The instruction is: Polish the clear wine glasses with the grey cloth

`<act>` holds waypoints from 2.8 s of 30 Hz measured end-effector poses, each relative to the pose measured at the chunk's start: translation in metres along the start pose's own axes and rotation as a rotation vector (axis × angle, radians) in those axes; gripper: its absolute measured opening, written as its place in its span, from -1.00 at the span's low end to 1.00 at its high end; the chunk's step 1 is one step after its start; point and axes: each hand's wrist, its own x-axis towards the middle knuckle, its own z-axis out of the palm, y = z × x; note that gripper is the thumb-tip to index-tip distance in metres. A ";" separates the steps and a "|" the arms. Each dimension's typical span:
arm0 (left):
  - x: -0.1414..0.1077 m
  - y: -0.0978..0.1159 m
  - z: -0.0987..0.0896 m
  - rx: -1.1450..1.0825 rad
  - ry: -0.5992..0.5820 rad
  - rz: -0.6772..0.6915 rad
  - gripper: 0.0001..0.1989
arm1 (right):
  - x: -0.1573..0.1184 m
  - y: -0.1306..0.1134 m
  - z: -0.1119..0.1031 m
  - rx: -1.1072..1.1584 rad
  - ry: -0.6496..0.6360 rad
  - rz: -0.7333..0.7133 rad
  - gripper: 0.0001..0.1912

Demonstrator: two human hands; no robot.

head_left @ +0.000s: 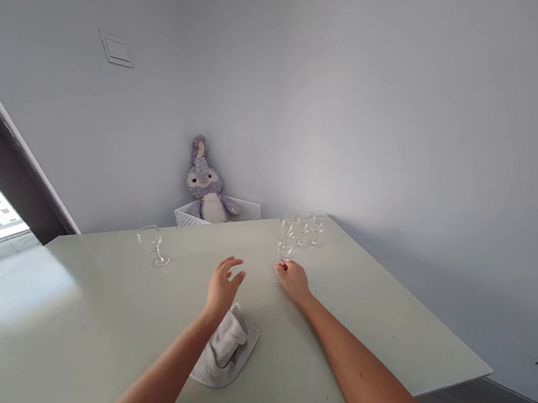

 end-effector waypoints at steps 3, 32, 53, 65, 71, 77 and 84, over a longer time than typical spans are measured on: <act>0.005 -0.008 -0.034 0.150 0.127 0.022 -0.82 | 0.015 0.014 -0.006 -0.083 0.045 0.081 -0.75; 0.024 -0.070 -0.106 0.181 0.604 -0.241 -0.72 | 0.006 -0.011 -0.008 0.156 0.339 0.004 -0.75; 0.110 -0.064 -0.153 -0.210 0.629 -0.322 -0.28 | -0.113 -0.065 0.065 -0.130 -0.284 -1.307 -0.20; 0.071 -0.039 -0.087 -0.195 0.381 -0.142 -0.41 | -0.098 -0.070 0.043 0.382 -0.351 -0.671 -0.76; 0.018 -0.024 -0.053 0.326 0.405 0.189 -0.48 | -0.047 -0.066 0.013 1.352 -0.357 0.522 -0.68; -0.008 -0.032 -0.042 0.559 0.353 0.280 -0.54 | -0.044 -0.064 0.010 1.330 -0.155 0.404 -0.67; -0.010 -0.030 -0.037 0.687 0.318 0.266 -0.52 | -0.060 -0.062 0.002 0.648 0.251 -0.334 -0.57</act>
